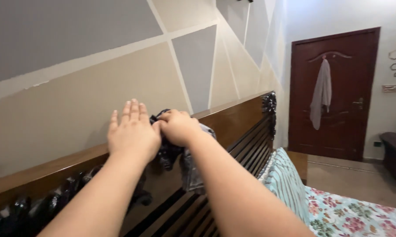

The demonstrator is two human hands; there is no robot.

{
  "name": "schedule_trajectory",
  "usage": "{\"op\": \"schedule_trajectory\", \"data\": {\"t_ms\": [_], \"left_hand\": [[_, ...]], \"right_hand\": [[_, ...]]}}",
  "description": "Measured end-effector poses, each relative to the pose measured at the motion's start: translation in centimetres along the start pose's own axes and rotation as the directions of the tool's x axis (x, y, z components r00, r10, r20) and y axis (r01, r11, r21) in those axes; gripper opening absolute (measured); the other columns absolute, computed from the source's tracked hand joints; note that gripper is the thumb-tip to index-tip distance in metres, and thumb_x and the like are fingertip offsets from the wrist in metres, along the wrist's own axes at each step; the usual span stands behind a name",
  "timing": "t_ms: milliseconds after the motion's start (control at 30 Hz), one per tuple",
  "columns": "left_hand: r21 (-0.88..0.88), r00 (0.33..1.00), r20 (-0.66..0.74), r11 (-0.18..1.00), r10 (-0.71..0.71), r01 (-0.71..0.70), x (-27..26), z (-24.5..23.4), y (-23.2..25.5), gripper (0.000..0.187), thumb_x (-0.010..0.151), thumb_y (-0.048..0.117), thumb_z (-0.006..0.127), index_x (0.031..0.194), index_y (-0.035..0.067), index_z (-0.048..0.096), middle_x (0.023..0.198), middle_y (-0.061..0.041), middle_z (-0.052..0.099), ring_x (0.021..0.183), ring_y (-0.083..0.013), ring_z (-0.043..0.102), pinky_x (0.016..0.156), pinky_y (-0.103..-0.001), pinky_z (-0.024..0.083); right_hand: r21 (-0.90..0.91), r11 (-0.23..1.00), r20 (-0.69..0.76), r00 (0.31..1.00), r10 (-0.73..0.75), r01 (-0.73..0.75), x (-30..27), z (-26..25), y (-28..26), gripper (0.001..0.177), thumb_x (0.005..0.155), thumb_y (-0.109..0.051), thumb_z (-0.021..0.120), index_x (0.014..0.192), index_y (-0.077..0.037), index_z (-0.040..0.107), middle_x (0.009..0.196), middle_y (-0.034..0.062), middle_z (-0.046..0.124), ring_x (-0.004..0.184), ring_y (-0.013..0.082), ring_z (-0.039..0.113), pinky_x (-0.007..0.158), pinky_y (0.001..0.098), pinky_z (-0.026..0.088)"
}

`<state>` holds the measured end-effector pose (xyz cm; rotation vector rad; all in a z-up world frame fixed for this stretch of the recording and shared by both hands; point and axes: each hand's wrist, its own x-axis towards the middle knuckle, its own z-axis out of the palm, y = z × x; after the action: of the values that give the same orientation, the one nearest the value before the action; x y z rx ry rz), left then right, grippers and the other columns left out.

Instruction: The person wipes down the nightstand and the bed headboard with a cloth.

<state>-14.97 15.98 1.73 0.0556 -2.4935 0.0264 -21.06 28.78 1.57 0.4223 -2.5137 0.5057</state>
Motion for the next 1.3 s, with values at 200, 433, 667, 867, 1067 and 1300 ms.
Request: {"op": "schedule_trajectory", "data": {"t_ms": [200,433,667,867,1067,1300], "left_hand": [[0.134,0.999,-0.023,0.99,0.044,-0.041,1.3,1.7,2.7,0.072,0.101,0.048,0.027,0.158,0.008,0.013,0.167,-0.006,0.007,0.153,-0.018,0.004,0.121,-0.043,0.004],[0.186,0.999,-0.037,0.982,0.029,-0.022,1.9,2.0,3.7,0.076,0.1,0.05,0.028,0.159,0.006,0.011,0.168,-0.009,0.006,0.153,-0.0201,0.003,0.12,-0.044,0.003],[0.235,0.981,-0.166,0.97,0.105,-0.064,2.0,3.2,3.6,0.076,0.097,0.049,0.028,0.158,0.009,0.006,0.172,-0.008,0.0,0.157,-0.0207,0.0,0.121,-0.047,0.001],[0.158,0.954,-0.274,0.984,0.122,-0.08,2.4,4.0,3.2,0.078,0.097,0.053,0.025,0.161,0.012,0.006,0.17,-0.006,-0.001,0.154,-0.0187,0.0,0.12,-0.043,0.0],[0.264,0.957,-0.255,0.962,0.14,-0.071,2.8,4.4,3.3,0.081,0.096,0.056,0.022,0.164,0.014,0.006,0.173,-0.004,-0.001,0.156,-0.0186,0.0,0.122,-0.045,0.001],[0.259,0.968,-0.191,0.96,0.163,-0.11,3.9,4.8,4.3,0.081,0.094,0.055,0.021,0.163,0.014,0.005,0.172,-0.003,-0.003,0.155,-0.019,0.0,0.121,-0.046,0.004]], "right_hand": [[0.014,0.999,-0.044,0.999,0.032,-0.031,1.8,0.4,3.8,0.043,0.095,-0.043,0.049,0.129,-0.028,0.069,0.146,-0.0002,0.056,0.139,0.0286,0.046,0.114,0.051,0.036],[0.03,0.995,-0.084,0.991,0.1,-0.098,2.9,0.8,6.4,0.044,0.097,-0.042,0.046,0.133,-0.029,0.066,0.152,-0.0027,0.05,0.144,0.0286,0.04,0.115,0.059,0.031],[0.039,0.998,-0.222,0.973,0.056,-0.049,1.8,2.6,6.6,0.045,0.097,-0.04,0.046,0.138,-0.028,0.061,0.155,-0.0002,0.045,0.146,0.0353,0.032,0.115,0.0626,0.026],[0.108,0.982,-0.356,0.928,-0.108,0.156,-0.2,4.4,5.4,0.043,0.099,-0.038,0.047,0.137,-0.027,0.063,0.155,-0.001,0.052,0.148,0.0326,0.04,0.119,0.0589,0.029],[0.285,0.928,-0.421,0.901,-0.106,0.242,-2.0,5.5,5.1,0.052,0.101,-0.033,0.048,0.152,-0.028,0.048,0.168,0.0074,0.031,0.153,0.0433,0.02,0.121,0.0602,0.018],[0.286,0.934,-0.458,0.887,-0.062,0.213,-0.5,6.4,7.8,0.055,0.1,-0.035,0.052,0.154,-0.027,0.043,0.171,0.0121,0.024,0.155,0.0471,0.017,0.122,0.0604,0.017]]}}
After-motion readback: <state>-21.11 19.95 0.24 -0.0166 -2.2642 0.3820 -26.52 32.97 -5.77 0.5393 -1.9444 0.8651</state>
